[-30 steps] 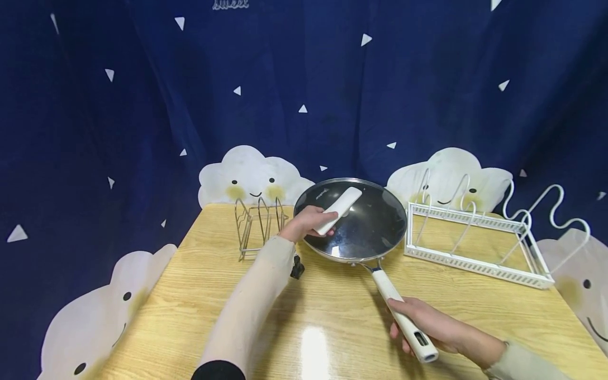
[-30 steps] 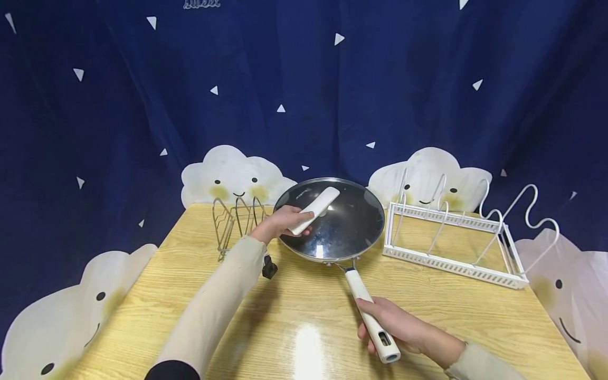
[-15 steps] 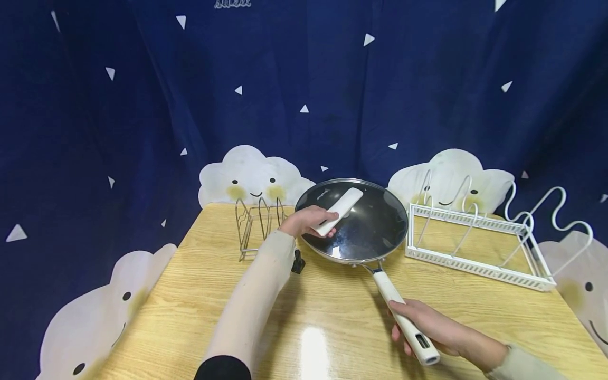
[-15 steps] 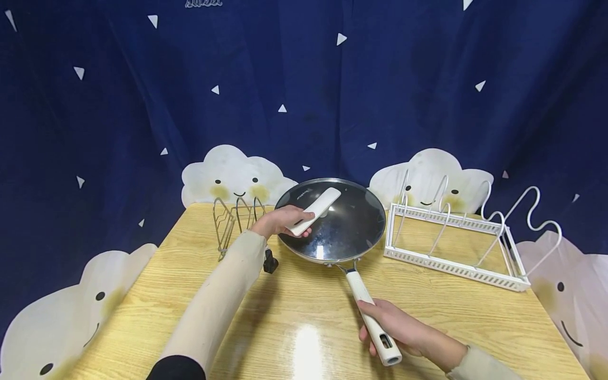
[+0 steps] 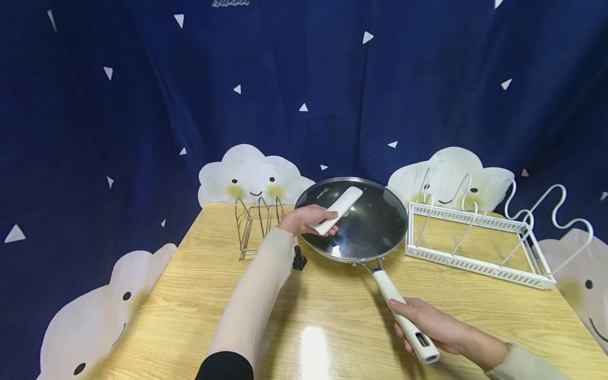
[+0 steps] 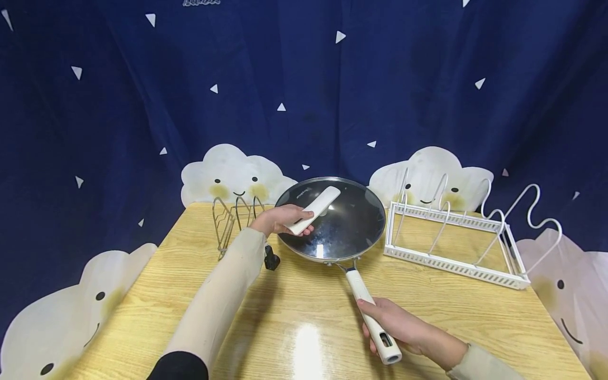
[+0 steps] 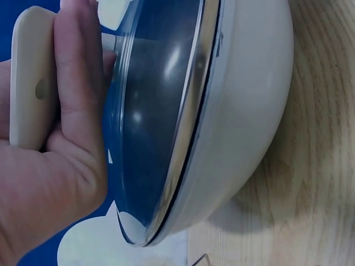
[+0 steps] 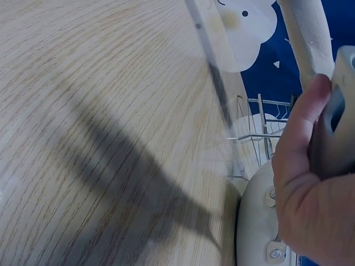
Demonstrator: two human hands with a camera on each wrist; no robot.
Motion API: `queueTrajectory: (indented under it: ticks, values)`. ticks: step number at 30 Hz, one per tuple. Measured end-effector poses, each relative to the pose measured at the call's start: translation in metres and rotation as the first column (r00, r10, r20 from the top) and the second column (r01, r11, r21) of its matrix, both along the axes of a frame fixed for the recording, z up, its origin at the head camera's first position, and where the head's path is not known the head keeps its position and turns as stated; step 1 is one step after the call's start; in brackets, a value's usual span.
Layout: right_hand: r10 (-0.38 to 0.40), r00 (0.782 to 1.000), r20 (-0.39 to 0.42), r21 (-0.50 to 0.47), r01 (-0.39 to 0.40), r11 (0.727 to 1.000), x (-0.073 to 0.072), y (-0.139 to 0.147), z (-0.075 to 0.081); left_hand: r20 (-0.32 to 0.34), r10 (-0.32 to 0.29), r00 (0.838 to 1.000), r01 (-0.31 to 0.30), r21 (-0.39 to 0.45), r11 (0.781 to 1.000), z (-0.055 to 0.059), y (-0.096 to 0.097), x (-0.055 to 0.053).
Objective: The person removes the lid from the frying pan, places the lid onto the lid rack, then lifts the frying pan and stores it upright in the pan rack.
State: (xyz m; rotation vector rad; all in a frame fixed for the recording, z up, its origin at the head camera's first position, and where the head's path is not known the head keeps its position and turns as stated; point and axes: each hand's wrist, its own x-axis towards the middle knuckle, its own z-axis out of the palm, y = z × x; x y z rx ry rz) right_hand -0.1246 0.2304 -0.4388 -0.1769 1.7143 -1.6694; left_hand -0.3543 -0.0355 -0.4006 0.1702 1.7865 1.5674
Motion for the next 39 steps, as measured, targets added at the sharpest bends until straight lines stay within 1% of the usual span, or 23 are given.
queueTrajectory:
  ticks: [4,6,9,13,16,20,23,29,32,36,39]
  values:
    - [0.014,1.0,-0.005,-0.009,-0.014,1.0,-0.001,0.0,-0.001,0.014,-0.02,1.0,0.02,-0.025,0.999,0.0,0.001,-0.002]
    - [0.021,1.0,-0.01,-0.018,-0.021,1.0,-0.001,0.0,-0.001,0.021,-0.029,0.999,0.03,-0.021,0.999,0.001,0.001,-0.003]
    - [0.022,1.0,-0.014,-0.021,-0.022,1.0,-0.002,0.0,-0.001,0.015,-0.04,0.999,0.041,-0.014,0.999,0.001,0.001,-0.003]
    - [0.015,1.0,-0.021,-0.012,-0.015,1.0,-0.001,0.001,0.0,-0.023,-0.034,0.999,0.034,-0.011,0.999,0.001,0.002,-0.003]
    - [-0.002,1.0,-0.023,0.009,0.002,1.0,0.0,0.001,0.001,-0.073,-0.031,0.997,0.03,-0.014,0.999,0.0,0.004,-0.001]
    - [-0.026,0.999,-0.022,0.027,0.027,0.999,0.0,0.0,0.001,-0.129,-0.014,0.992,0.009,-0.039,0.999,-0.001,0.004,0.001]
    - [-0.031,0.999,-0.016,0.021,0.031,0.999,0.0,-0.002,0.001,-0.14,-0.001,0.99,-0.005,-0.049,0.999,-0.002,0.002,0.002]
    - [-0.019,1.0,0.006,0.002,0.019,1.0,0.0,-0.003,0.001,-0.143,0.014,0.99,-0.018,-0.023,1.0,-0.003,0.001,0.004]
    - [-0.02,1.0,0.018,0.0,0.02,1.0,-0.002,-0.003,0.002,-0.161,0.027,0.987,-0.033,-0.032,0.999,-0.003,0.001,0.005]
    - [-0.021,1.0,0.009,0.015,0.021,1.0,-0.004,-0.001,0.003,-0.198,0.018,0.98,-0.033,-0.069,0.997,-0.002,0.002,0.007]
    - [-0.013,1.0,-0.016,0.035,0.014,0.999,-0.005,0.001,0.003,-0.219,0.013,0.976,-0.031,-0.08,0.996,-0.003,0.003,0.008]
